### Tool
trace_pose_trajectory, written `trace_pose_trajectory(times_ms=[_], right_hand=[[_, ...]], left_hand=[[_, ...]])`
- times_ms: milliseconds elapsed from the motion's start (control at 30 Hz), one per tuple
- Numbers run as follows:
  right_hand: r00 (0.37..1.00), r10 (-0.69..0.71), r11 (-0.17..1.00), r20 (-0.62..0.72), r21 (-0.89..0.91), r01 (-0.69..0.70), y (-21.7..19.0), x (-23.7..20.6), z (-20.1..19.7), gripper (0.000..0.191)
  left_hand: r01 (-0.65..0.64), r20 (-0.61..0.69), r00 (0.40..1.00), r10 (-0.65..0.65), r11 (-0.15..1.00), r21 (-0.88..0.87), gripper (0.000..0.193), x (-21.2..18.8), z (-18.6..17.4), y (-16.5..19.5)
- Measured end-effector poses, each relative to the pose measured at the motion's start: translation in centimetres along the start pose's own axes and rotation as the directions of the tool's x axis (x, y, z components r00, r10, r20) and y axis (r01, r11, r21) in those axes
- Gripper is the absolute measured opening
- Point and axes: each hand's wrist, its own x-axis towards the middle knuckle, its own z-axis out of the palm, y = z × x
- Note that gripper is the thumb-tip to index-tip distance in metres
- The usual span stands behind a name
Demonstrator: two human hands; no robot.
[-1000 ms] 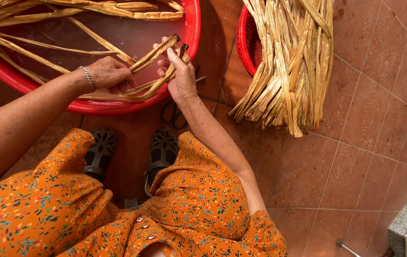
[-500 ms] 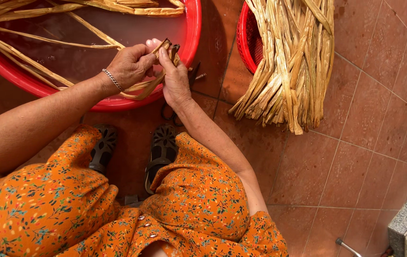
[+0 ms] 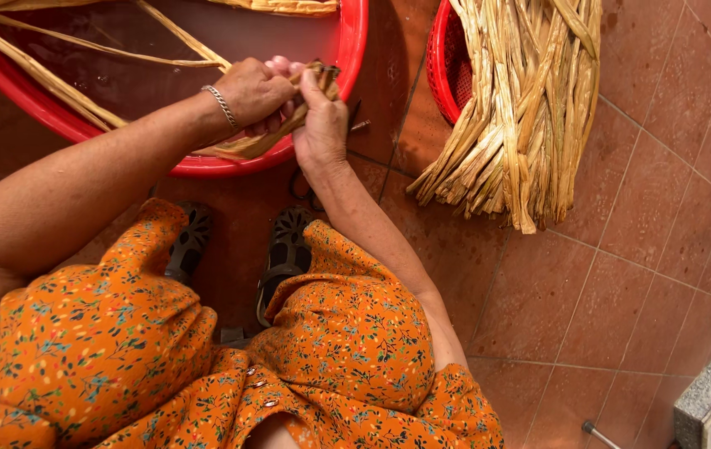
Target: The person sits on a tiled floor and soaks dried palm leaf strips in a red basin of water, dipping and pulling each strip through the water and folding some strips before setting them aside. They work through the pile of strips one at a time, wetting them in the basin.
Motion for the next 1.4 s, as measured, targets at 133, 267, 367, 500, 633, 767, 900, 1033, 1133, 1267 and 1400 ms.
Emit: trace_pose_trajectory(times_ms=[133, 267, 367, 500, 633, 767, 900, 1033, 1133, 1267, 1400], right_hand=[[0.983, 0.135, 0.978, -0.125, 0.175, -0.112, -2.2, 0.5, -0.2, 0.021], [0.996, 0.073, 0.981, -0.059, 0.182, -0.061, -3.1, 1.1, -1.3, 0.024], [0.999, -0.038, 0.958, 0.002, 0.284, 0.036, -4.2, 2.5, -2.6, 0.022], [0.995, -0.027, 0.941, -0.100, 0.332, 0.059, -6.0, 3.9, -4.7, 0.025], [0.964, -0.137, 0.946, -0.226, 0.258, 0.195, -8.3, 4.9, -7.2, 0.028], [0.865, -0.139, 0.929, -0.481, 0.239, 0.282, -11.2, 5.7, -10.4, 0.030], [0.828, -0.160, 0.921, -0.537, 0.221, 0.321, -13.1, 6.6, -13.5, 0.028], [0.721, -0.234, 0.923, -0.652, 0.083, 0.375, -15.4, 7.2, -15.5, 0.026], [0.683, -0.302, 0.914, -0.665, 0.000, 0.405, -18.3, 6.8, -16.8, 0.023], [0.649, -0.311, 0.900, -0.694, 0.005, 0.435, -21.6, 6.3, -18.9, 0.022], [0.656, -0.366, 0.883, -0.660, -0.023, 0.469, -23.8, 6.3, -21.4, 0.021]], left_hand=[[-0.015, 0.007, 1.000, 0.014, 0.974, 0.225, 0.039, -0.3, 0.4, -0.9], [-0.185, -0.049, 0.971, 0.235, 0.863, 0.469, 0.039, -1.0, 0.7, -1.9], [-0.186, -0.043, 0.963, 0.266, 0.770, 0.610, 0.039, -1.7, 0.5, -2.0], [-0.177, 0.009, 0.971, 0.237, 0.701, 0.691, 0.038, -2.7, 0.0, -1.9], [-0.181, 0.018, 0.967, 0.253, 0.639, 0.748, 0.036, -3.6, -1.0, -2.4], [-0.249, 0.016, 0.927, 0.376, 0.581, 0.775, 0.030, -4.1, -2.6, -4.3], [-0.293, 0.056, 0.893, 0.446, 0.482, 0.826, 0.027, -4.3, -4.0, -6.7], [-0.191, 0.013, 0.931, 0.364, 0.459, 0.867, 0.025, -5.1, -6.2, -7.9], [-0.166, -0.036, 0.920, 0.390, 0.471, 0.866, 0.024, -6.7, -8.4, -8.6], [-0.144, -0.072, 0.907, 0.415, 0.467, 0.872, 0.023, -8.1, -11.6, -10.4], [-0.083, -0.072, 0.934, 0.350, 0.409, 0.909, 0.024, -7.6, -13.1, -12.6]])
